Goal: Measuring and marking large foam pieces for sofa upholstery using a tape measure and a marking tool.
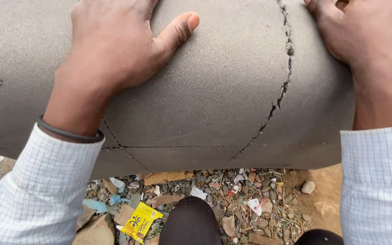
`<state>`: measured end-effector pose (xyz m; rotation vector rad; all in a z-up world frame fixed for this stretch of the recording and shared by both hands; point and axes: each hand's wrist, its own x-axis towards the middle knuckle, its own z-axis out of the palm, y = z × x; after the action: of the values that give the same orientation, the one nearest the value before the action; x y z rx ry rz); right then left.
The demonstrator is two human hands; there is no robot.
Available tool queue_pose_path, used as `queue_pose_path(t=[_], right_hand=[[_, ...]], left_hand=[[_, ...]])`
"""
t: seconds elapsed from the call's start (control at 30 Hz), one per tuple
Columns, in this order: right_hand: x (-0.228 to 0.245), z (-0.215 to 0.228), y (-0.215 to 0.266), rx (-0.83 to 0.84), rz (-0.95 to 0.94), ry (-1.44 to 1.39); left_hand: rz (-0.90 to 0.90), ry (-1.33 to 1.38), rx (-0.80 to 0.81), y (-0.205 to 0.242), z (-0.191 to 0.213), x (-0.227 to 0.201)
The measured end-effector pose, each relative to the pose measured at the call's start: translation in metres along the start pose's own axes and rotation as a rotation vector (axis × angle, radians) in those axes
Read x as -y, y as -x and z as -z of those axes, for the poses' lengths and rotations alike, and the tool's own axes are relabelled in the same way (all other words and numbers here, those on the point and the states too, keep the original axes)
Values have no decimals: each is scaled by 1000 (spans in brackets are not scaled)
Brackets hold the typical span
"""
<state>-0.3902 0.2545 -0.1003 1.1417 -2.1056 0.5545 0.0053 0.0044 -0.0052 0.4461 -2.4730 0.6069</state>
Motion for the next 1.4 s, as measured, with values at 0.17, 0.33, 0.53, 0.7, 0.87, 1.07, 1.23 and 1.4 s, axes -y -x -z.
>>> queue_pose_path(t=[0.17, 0.33, 0.53, 0.7, 0.87, 1.07, 1.23, 1.4], right_hand=[[27, 31, -4, 257, -262, -443], [8, 28, 0, 337, -413, -506], [7, 23, -7, 430, -451, -196], [20, 17, -3, 440, -487, -105], [31, 25, -2, 480, -441, -5], [36, 39, -14, 639, -453, -7], [51, 45, -29, 783, -556, 26], [48, 44, -22, 765, -532, 6]], left_hand=[[4, 109, -50, 5, 16, -15], [167, 167, 23, -4, 22, -25], [251, 186, 135, -12, 30, -30], [274, 226, 147, -14, 28, -26], [384, 476, 112, -31, 32, 24], [741, 47, 394, -30, 36, 81], [719, -85, 522, -37, 33, 81], [723, -110, 564, -45, 41, 79]])
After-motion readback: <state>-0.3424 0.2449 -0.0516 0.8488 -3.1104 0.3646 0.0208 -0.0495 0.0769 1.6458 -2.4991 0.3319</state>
